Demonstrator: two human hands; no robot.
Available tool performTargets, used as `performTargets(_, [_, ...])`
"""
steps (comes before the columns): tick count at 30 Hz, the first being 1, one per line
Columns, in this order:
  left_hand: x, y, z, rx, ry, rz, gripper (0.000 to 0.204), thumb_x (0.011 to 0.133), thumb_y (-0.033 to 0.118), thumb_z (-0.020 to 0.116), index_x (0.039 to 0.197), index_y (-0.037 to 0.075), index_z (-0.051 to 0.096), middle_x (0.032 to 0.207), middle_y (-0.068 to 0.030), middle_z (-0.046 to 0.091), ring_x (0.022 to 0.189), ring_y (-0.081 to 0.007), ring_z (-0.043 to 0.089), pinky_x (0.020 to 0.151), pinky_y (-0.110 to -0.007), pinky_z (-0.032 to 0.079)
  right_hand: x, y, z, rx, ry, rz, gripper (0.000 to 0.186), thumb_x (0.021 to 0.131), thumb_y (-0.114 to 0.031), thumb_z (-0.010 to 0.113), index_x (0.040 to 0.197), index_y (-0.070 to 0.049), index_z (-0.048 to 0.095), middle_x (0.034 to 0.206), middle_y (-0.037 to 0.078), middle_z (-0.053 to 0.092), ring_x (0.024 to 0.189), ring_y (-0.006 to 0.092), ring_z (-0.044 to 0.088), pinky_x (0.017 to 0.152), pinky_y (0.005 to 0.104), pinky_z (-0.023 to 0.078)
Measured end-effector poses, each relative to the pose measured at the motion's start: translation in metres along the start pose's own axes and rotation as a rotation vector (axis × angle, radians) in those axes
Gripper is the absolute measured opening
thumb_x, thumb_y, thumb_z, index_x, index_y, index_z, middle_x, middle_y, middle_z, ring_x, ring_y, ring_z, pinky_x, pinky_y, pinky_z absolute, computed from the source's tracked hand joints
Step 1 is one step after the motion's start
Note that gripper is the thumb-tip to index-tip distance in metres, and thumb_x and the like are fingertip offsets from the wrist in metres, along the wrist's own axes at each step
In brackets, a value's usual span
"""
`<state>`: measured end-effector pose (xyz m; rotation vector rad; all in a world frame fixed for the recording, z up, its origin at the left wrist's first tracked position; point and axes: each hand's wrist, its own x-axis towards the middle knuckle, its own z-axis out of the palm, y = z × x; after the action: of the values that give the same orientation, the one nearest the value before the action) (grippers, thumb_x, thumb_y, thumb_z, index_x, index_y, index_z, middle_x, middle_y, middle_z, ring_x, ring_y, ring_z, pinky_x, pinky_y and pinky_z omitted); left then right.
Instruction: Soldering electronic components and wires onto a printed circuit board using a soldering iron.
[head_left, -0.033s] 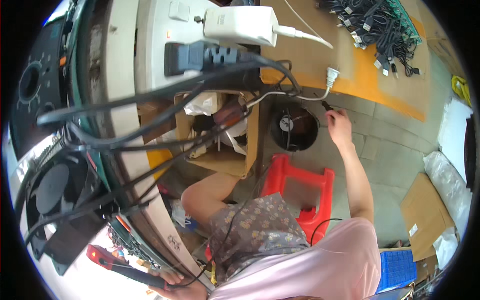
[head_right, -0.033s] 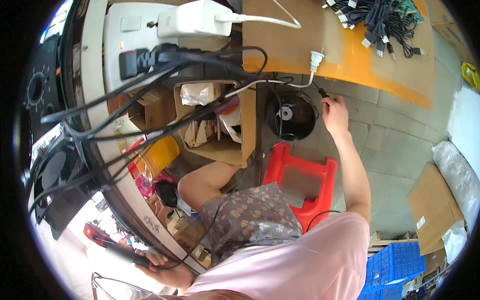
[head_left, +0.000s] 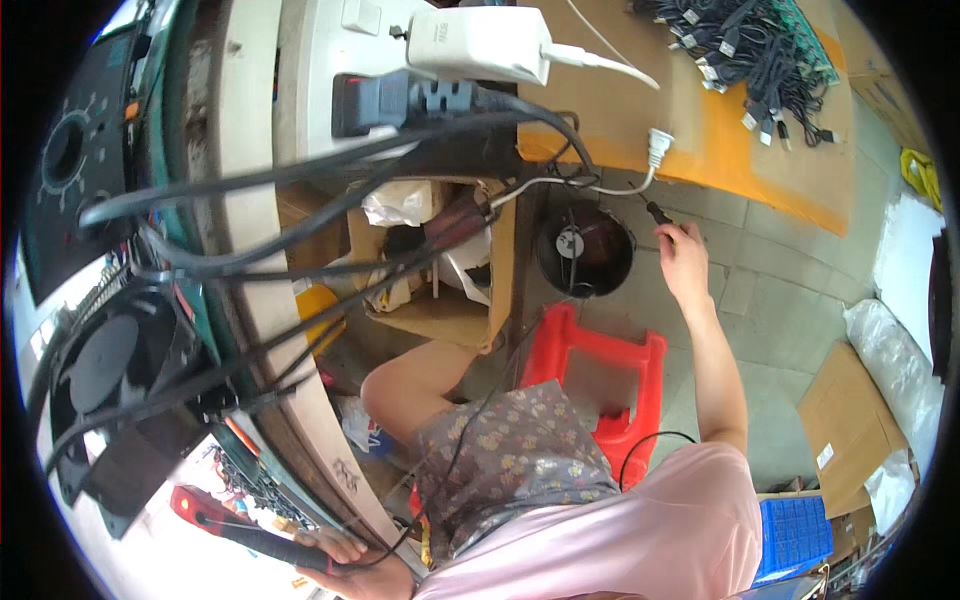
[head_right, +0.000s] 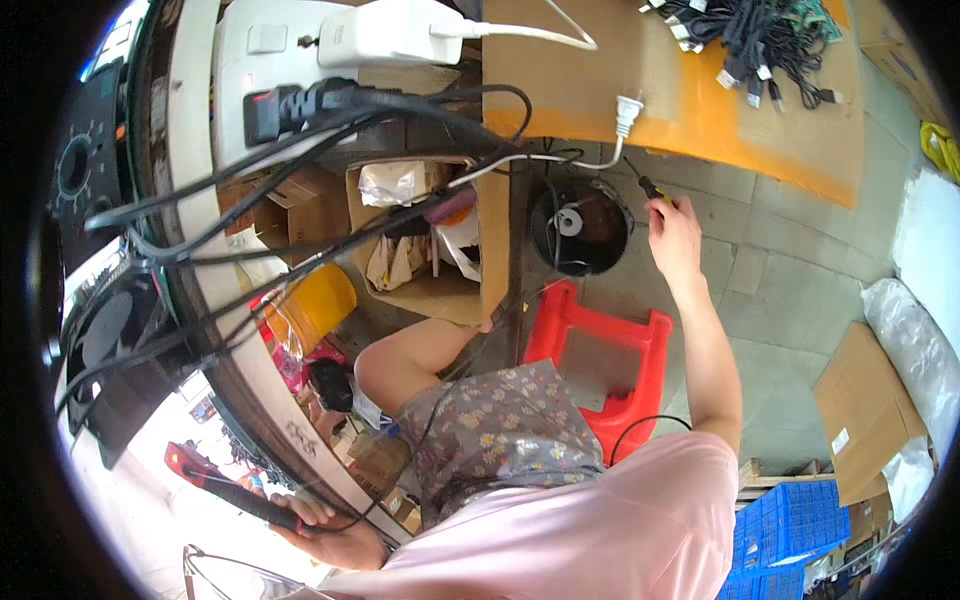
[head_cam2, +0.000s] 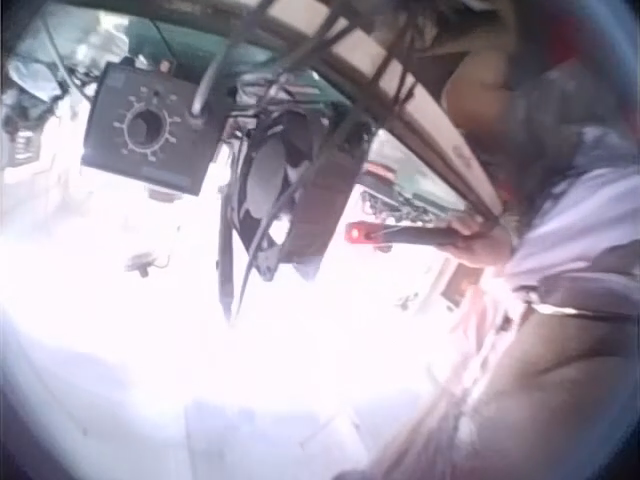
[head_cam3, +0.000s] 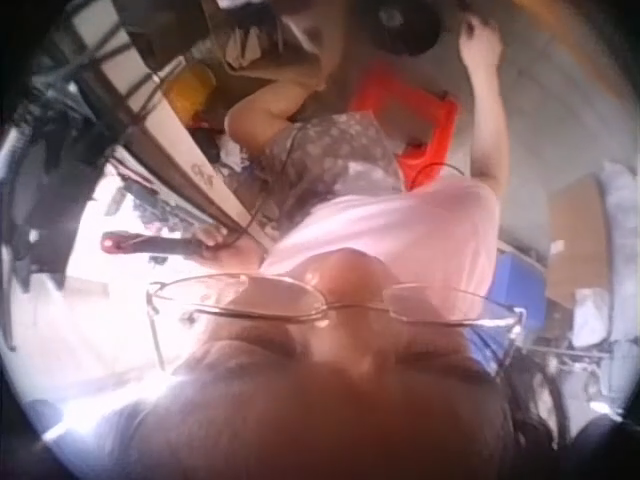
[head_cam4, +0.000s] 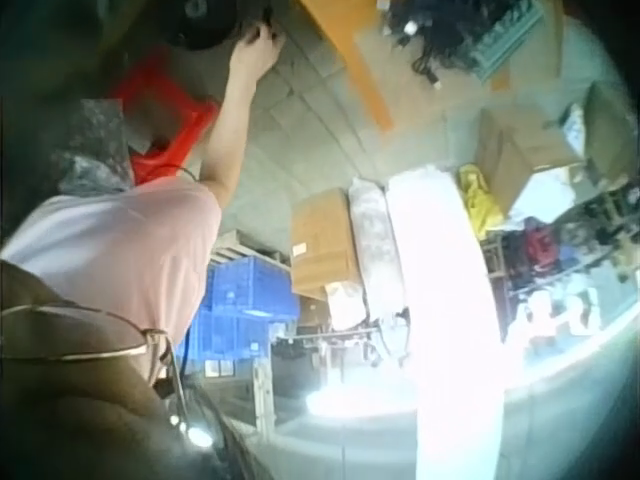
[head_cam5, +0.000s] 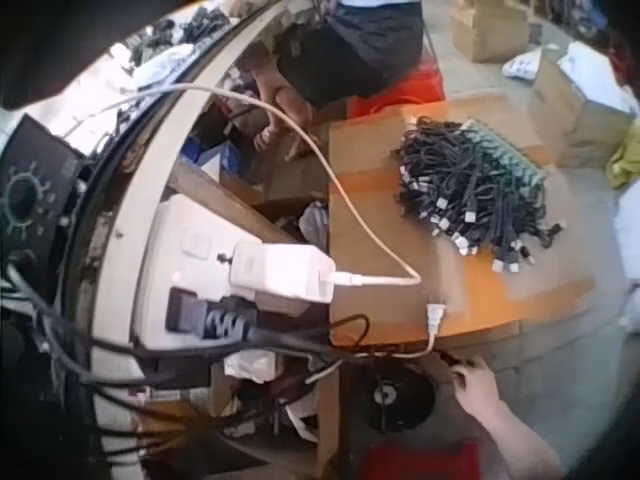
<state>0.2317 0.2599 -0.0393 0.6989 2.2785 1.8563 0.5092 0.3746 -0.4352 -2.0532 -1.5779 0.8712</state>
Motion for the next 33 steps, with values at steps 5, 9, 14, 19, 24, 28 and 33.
performTargets(5, [0.007,0.000,-0.015,-0.075,-0.141,-0.014,0.042,0.099,0.044,0.041,0.107,0.003,0.045,0.062,0.0031,0.032,0.052,-0.0054,0.033,0.046,-0.019,0.029,-0.076,-0.050,-0.076,0.178,-0.066,0.179,0.010,0.084,-0.010,0.061,0.091,-0.013,0.067,0.086,0.014,0.057,0.079,0.0316,0.061,0.070,0.0394,0.048])
performTargets(9, [0.009,0.001,-0.015,-0.200,-0.169,-0.096,0.044,0.097,0.047,0.044,0.111,0.006,0.048,0.063,0.0039,0.033,0.053,-0.0051,0.033,0.048,-0.019,0.027,-0.094,-0.060,-0.047,0.197,-0.123,0.067,0.010,0.085,-0.012,0.061,0.093,-0.011,0.067,0.083,0.016,0.059,0.079,0.0339,0.061,0.071,0.0399,0.049])
performTargets(14, [0.009,-0.004,-0.020,-0.345,-0.343,-0.151,0.037,0.098,0.042,0.047,0.104,0.006,0.049,0.067,0.0030,0.036,0.059,-0.0074,0.035,0.054,-0.022,0.032,-0.069,-0.056,0.036,0.034,-0.311,0.016,0.051,0.085,-0.018,0.062,0.134,-0.025,0.048,0.142,0.027,0.031,0.116,0.0433,0.050,0.095,0.0441,0.045])
performTargets(19, [0.005,-0.002,-0.028,-0.333,-0.396,-0.150,0.037,0.099,0.039,0.045,0.105,0.003,0.049,0.068,-0.0004,0.040,0.062,-0.0087,0.040,0.054,-0.024,0.039,-0.017,-0.083,0.079,-0.127,-0.087,-0.131,0.057,0.086,-0.020,0.060,0.139,-0.016,0.038,0.153,0.023,0.008,0.123,0.0472,0.044,0.101,0.0569,0.037])
performTargets(24, [0.001,0.023,-0.062,-0.405,-0.461,-0.243,0.034,0.100,0.033,0.043,0.107,0.000,0.048,0.067,-0.0010,0.040,0.053,-0.0075,0.037,0.044,-0.021,0.033,0.008,-0.090,0.042,-0.428,-0.639,-0.100,0.031,0.089,-0.021,0.053,0.108,0.001,0.060,0.122,0.024,0.056,0.110,0.0390,0.056,0.096,0.0543,0.041])
performTargets(28, [0.006,0.028,-0.099,-0.400,-0.370,-0.251,0.038,0.096,0.033,0.052,0.107,-0.003,0.050,0.066,-0.0062,0.046,0.044,-0.0084,0.036,0.037,-0.021,0.027,-0.017,-0.133,-0.064,-0.045,-0.654,-0.117,0.031,0.090,-0.022,0.054,0.077,0.004,0.065,0.068,0.016,0.066,0.064,0.0278,0.066,0.063,0.0379,0.050])
performTargets(33, [-0.001,0.024,-0.126,-0.418,-0.410,-0.174,0.032,0.099,0.029,0.046,0.108,-0.002,0.049,0.067,-0.0037,0.044,0.045,-0.0059,0.034,0.037,-0.019,0.025,-0.084,-0.195,-0.199,0.396,-0.448,-0.209,0.026,0.092,-0.020,0.056,0.080,0.001,0.063,0.050,0.000,0.047,0.046,0.0062,0.044,0.046,0.0231,0.033])
